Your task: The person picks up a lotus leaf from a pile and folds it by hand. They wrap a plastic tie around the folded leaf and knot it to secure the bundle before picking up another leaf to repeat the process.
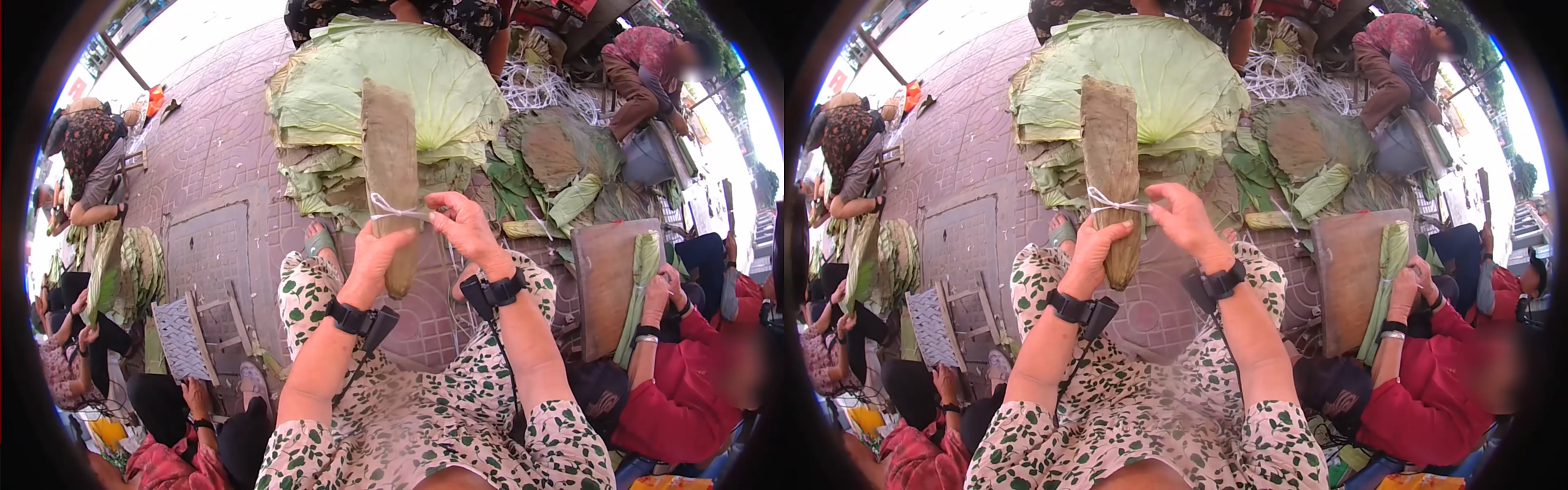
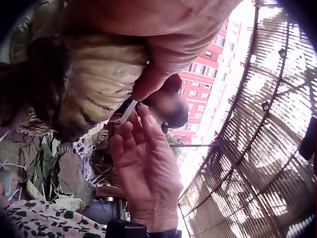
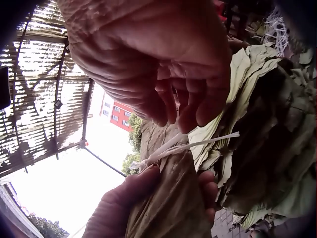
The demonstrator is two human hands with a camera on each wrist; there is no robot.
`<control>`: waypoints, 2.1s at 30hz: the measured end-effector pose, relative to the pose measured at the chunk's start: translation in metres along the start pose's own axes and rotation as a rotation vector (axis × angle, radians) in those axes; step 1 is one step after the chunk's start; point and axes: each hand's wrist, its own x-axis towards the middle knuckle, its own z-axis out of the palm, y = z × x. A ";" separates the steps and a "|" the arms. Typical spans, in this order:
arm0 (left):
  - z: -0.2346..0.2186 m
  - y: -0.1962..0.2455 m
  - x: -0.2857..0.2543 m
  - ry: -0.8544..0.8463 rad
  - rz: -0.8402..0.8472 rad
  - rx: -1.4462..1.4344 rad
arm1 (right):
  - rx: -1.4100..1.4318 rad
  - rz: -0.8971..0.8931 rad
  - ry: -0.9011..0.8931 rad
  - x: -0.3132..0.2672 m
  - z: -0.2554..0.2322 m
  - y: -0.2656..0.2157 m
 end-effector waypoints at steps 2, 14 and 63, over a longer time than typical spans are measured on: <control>0.000 -0.002 0.001 -0.001 0.004 0.004 | -0.099 -0.025 -0.023 -0.002 0.003 -0.004; 0.000 0.000 0.002 0.011 -0.044 0.009 | -0.195 -0.067 0.094 0.002 0.005 -0.007; 0.008 0.002 -0.003 -0.116 -0.081 -0.056 | 0.317 0.012 0.125 -0.002 0.011 -0.019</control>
